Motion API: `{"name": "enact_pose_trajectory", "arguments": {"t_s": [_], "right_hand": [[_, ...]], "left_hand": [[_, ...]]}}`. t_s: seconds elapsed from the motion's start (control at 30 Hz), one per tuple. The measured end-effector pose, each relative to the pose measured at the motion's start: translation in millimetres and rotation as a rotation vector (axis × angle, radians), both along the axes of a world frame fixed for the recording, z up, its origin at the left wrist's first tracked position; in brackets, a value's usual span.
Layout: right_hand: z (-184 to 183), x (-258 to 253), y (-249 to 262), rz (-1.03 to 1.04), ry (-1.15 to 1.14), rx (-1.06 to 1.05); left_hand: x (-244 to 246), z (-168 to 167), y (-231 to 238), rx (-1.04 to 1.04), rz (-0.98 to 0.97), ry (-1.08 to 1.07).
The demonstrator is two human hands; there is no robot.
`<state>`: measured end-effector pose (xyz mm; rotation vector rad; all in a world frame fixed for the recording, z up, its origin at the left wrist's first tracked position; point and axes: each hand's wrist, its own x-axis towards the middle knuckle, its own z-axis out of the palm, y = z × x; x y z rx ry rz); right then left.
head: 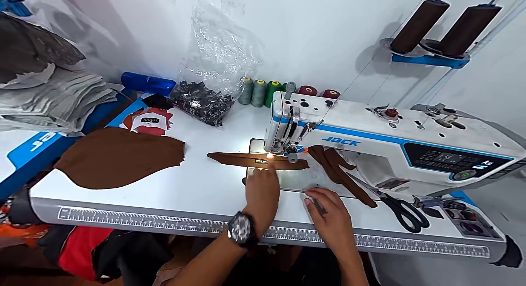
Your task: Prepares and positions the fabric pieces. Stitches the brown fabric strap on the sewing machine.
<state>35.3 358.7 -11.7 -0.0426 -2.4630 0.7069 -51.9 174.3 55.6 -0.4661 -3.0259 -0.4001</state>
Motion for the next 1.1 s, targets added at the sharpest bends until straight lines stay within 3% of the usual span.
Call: {"name": "enact_pose_trajectory", "arguments": {"t_s": [0.1,0.2,0.23,0.3,0.4,0.47,0.53,0.6,0.7,0.77,0.87,0.97,1.03,1.1], "right_hand": [[9,-5,-9,0.072,-0.003,-0.028],[34,-7,-38,0.462,-0.023,-0.127],[46,-3,-44,0.616,0.019,-0.204],[72,17,-39,0.839,0.065,-0.332],[99,55,17,0.993,-0.058,-0.431],[99,60,65,0.77,-0.148,-0.38],[91,36,85,0.364,-0.169,-0.256],[82,-16,76,0.146,-0.153,-0.147],[75,-108,34,0.046,-0.093,0.135],[73,-143,0,-0.047,-0.217,0.275],[46,-173,-19,-0.049,-0.161,0.248],[44,-175,-26,-0.1,-0.146,0.201],[64,-145,-30,-0.101,-0.292,0.238],[70,-103,-23,-0.01,-0.216,0.295]], "left_hand": [[51,22,-33,0.019,-0.059,-0.05],[104,49,-62,0.296,-0.608,0.115],[107,58,-64,0.41,-0.712,0.194],[82,62,-59,0.488,-0.777,0.328],[20,28,-57,0.597,-0.974,0.074],[-1,9,-68,0.697,-0.956,0.077],[-9,5,-86,0.545,-0.844,0.314],[-9,13,-101,0.354,-0.809,0.449],[8,45,-108,0.429,-0.906,0.46],[32,72,-111,0.519,-0.989,0.434],[64,102,-120,0.582,-1.089,0.431],[74,113,-125,0.663,-1.187,0.358],[68,106,-122,0.663,-1.179,0.342],[55,94,-115,0.651,-1.131,0.347]]}}
